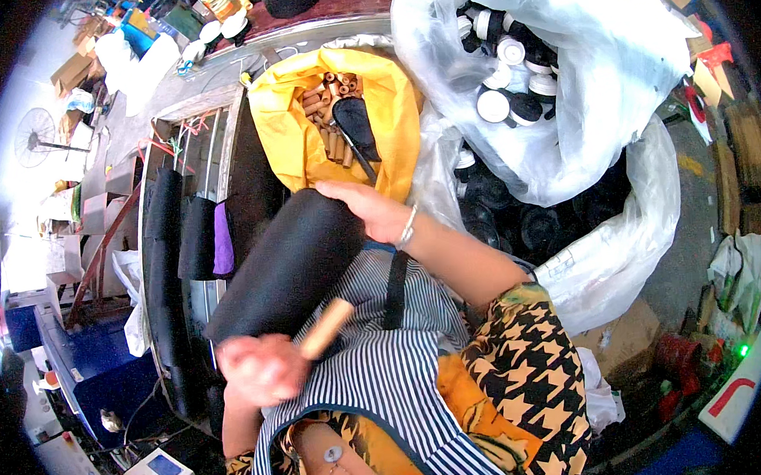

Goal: The person cleans a black cylindrical component with a cloth and then assembles a base, a white seal ring, and a lid onto it.

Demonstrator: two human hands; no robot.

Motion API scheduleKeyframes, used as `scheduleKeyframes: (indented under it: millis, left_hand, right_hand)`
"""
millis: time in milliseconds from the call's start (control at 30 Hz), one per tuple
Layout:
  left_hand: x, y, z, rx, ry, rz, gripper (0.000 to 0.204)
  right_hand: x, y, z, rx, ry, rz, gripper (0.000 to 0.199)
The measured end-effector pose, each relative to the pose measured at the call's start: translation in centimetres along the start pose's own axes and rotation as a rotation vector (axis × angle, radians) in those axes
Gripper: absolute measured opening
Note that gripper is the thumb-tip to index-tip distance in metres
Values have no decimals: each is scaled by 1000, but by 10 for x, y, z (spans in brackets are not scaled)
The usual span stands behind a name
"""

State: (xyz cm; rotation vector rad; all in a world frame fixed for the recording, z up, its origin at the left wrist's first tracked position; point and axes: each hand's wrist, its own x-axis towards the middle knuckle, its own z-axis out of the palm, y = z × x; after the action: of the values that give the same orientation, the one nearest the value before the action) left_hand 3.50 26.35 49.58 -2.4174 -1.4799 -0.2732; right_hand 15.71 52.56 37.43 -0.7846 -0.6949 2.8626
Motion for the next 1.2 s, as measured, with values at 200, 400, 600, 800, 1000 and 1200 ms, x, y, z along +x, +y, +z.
scheduleKeyframes:
  millis: [200,400,600,800,1000,1200]
  left_hand:
    - [5,-24,47,-388,137,-654,31]
    - [-117,-6,106,-1675,749,-1882,31]
    - [-89,24,125,-2298,869,-2015,29]
    - [-75,25,124,-2310,896,-2050,23]
    - [-82,26,132,-2372,1022,-2015,20]
    - [-67,23,129,-2386,1039,-1945,14]
  right_hand:
    - [18,-1,-70,-711,316,-447,35]
    - [-44,-102,-173,-1737,1442,-791,43]
    - [-83,-161,-267,-2166,1427,-99,61]
    - [-90,-176,-266,-2103,1301,-56,74]
    - [-107,-177,-295,-2520,1269,-272,20]
    - [-123,-189,-304,-2711,1213,-560,13]
